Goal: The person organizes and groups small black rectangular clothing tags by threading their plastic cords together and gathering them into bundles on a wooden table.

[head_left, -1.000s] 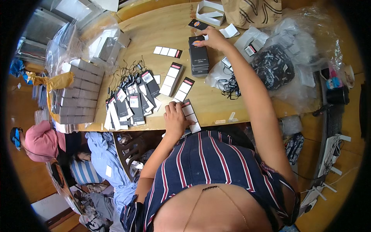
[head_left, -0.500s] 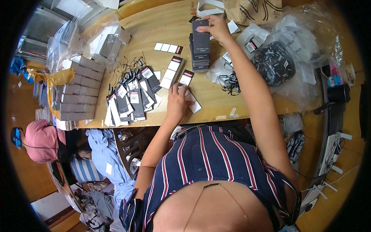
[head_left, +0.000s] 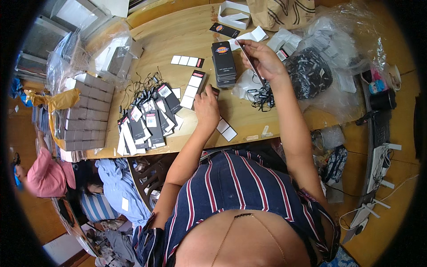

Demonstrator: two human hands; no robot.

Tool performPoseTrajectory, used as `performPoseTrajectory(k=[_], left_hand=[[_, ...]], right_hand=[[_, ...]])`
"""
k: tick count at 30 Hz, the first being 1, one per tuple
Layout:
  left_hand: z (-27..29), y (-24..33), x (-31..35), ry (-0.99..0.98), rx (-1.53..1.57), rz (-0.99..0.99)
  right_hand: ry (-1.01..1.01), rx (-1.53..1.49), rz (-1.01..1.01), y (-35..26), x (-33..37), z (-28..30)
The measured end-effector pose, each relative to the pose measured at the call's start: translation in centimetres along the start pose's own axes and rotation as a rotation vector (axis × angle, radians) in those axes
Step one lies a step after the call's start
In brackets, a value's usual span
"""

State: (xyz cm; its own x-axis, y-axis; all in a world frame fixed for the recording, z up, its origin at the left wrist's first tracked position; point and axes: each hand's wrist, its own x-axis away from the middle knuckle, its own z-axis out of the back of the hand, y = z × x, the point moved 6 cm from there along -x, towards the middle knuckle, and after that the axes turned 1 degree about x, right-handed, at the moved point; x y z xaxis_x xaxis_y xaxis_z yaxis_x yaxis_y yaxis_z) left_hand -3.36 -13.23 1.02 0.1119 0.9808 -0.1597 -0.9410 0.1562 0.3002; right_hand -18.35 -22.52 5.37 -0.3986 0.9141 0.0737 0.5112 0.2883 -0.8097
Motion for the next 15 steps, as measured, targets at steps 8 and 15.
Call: performPoseTrajectory(k=[8,15], left_hand=[[3.0,-0.9,0.7,0.03,0.873,0.159],[4.2,0.0,0.1,0.117,0.33,0.034]], right_hand=[[0.195,0.56,0.1,4.5,7.2,-2.8],[0.354,0.699,0.128,6.7,7.7,-1.2]])
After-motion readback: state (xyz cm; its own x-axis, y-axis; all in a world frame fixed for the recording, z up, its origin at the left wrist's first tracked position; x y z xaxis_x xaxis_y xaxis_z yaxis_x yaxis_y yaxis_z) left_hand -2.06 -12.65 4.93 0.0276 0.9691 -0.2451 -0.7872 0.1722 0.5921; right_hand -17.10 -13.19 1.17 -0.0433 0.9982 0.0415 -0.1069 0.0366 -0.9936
